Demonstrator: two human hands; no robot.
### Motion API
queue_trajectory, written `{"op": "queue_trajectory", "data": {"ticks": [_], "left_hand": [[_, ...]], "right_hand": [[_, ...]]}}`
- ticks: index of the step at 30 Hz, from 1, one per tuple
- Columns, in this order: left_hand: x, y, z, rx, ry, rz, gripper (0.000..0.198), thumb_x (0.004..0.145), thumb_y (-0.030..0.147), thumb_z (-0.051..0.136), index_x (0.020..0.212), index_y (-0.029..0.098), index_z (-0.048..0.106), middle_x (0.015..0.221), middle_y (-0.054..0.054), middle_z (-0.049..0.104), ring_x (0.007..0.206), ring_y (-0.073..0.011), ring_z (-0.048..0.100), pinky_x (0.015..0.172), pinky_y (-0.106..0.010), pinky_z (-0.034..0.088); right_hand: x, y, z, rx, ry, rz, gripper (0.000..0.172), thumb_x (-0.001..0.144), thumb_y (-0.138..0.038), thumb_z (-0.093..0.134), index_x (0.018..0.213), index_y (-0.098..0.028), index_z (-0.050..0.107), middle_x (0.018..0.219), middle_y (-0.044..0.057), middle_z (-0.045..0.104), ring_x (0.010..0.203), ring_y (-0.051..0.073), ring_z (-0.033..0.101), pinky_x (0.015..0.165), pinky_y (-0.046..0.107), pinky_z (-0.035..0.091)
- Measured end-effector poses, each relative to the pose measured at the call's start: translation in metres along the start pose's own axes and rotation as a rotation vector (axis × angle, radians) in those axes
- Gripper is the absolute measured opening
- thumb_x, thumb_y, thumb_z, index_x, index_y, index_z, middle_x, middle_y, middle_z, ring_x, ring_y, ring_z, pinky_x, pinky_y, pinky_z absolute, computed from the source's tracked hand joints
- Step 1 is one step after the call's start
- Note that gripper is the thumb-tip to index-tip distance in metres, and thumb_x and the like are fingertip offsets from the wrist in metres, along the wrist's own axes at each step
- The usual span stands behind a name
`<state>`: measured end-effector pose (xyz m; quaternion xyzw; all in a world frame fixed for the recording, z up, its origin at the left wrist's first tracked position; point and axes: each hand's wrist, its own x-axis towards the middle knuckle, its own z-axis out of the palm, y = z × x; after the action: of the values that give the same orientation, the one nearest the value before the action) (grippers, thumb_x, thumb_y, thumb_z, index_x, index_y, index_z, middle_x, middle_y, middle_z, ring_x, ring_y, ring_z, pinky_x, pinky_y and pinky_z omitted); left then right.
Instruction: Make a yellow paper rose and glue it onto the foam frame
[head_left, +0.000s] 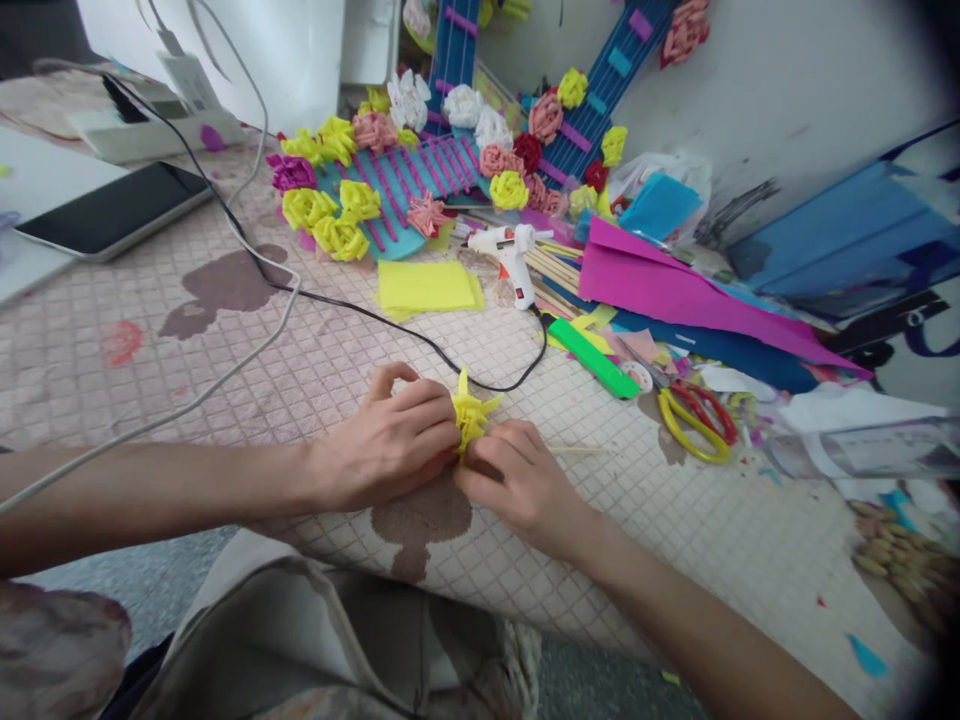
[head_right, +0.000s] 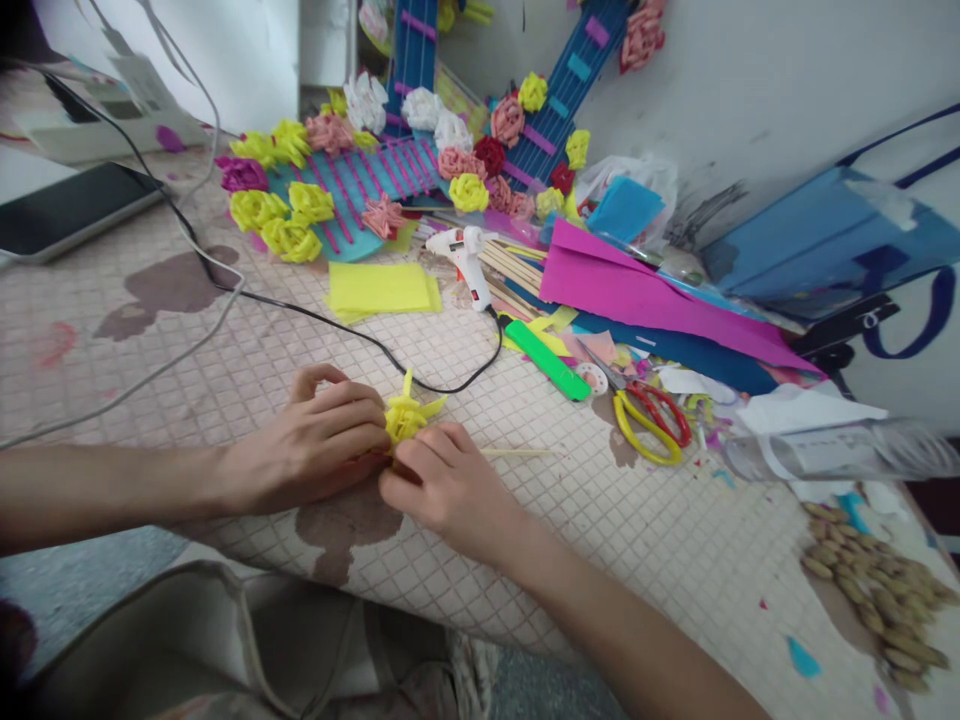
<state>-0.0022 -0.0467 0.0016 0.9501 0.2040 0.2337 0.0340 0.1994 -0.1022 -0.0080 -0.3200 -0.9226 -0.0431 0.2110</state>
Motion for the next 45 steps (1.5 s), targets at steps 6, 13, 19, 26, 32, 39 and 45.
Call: {"op": "queue_trajectory", "data": {"ticks": [6,13,19,26,32,39,45], "left_hand": [[-0.0015,-0.0005,0.0000,0.016,0.029,-0.038,0.014,0.090,0.017,0.046,0.080,0.018,0.056,0.083,-0.001,0.064,0.090,-0.0194,0.056,0.087,-0.043,0.030],[-0.0005,-0.0012,-0.0008,0.017,0.049,-0.056,0.010,0.088,0.018,0.050,0.080,0.019,0.055,0.081,0.000,0.064,0.088,-0.0189,0.056,0.087,-0.042,0.030],[0.0006,0.0008,-0.0024,-0.012,0.040,-0.074,0.007,0.087,0.017,0.052,0.083,0.019,0.057,0.082,0.000,0.065,0.089,-0.0185,0.056,0.088,-0.041,0.030],[0.0012,0.0010,-0.0022,-0.039,0.003,-0.058,0.013,0.090,0.018,0.048,0.080,0.017,0.056,0.082,-0.001,0.065,0.087,-0.0184,0.055,0.087,-0.042,0.030],[0.0009,0.0015,-0.0003,-0.037,-0.006,-0.061,0.010,0.090,0.019,0.048,0.083,0.018,0.056,0.084,-0.001,0.065,0.089,-0.0189,0.055,0.088,-0.042,0.030],[0.0016,0.0030,0.0021,0.035,0.030,-0.044,0.009,0.090,0.019,0.051,0.082,0.020,0.055,0.084,0.000,0.064,0.091,-0.0188,0.055,0.089,-0.043,0.029],[0.0018,0.0020,0.0029,0.056,0.043,-0.041,0.011,0.092,0.020,0.048,0.083,0.019,0.055,0.083,0.000,0.065,0.090,-0.0177,0.055,0.089,-0.042,0.029]], "right_hand": [[-0.0007,0.0014,0.0006,-0.022,0.007,-0.084,0.014,0.088,-0.012,0.052,0.085,-0.019,0.064,0.090,0.004,0.061,0.088,0.017,0.050,0.085,0.034,0.041],[-0.0023,0.0012,0.0011,0.083,0.031,-0.052,0.013,0.088,-0.011,0.051,0.091,-0.017,0.062,0.093,0.005,0.062,0.091,0.018,0.051,0.084,0.034,0.044],[-0.0040,0.0034,-0.0030,0.127,0.153,0.217,0.008,0.087,-0.015,0.054,0.093,-0.015,0.058,0.092,0.008,0.061,0.090,0.020,0.052,0.080,0.037,0.046],[-0.0015,0.0043,0.0016,0.090,0.108,0.292,0.009,0.089,-0.019,0.053,0.085,-0.014,0.059,0.086,0.009,0.060,0.085,0.021,0.051,0.075,0.036,0.045],[-0.0009,0.0033,0.0025,0.035,0.072,0.269,0.016,0.091,-0.018,0.048,0.082,-0.015,0.061,0.086,0.008,0.061,0.083,0.020,0.050,0.073,0.035,0.043],[-0.0006,0.0032,0.0012,-0.018,0.036,0.239,0.018,0.092,-0.017,0.046,0.085,-0.016,0.062,0.086,0.008,0.063,0.084,0.020,0.051,0.073,0.035,0.039],[-0.0015,0.0031,0.0035,-0.038,-0.006,0.254,0.018,0.092,-0.016,0.044,0.090,-0.014,0.062,0.087,0.008,0.062,0.084,0.020,0.049,0.074,0.036,0.037]]}}
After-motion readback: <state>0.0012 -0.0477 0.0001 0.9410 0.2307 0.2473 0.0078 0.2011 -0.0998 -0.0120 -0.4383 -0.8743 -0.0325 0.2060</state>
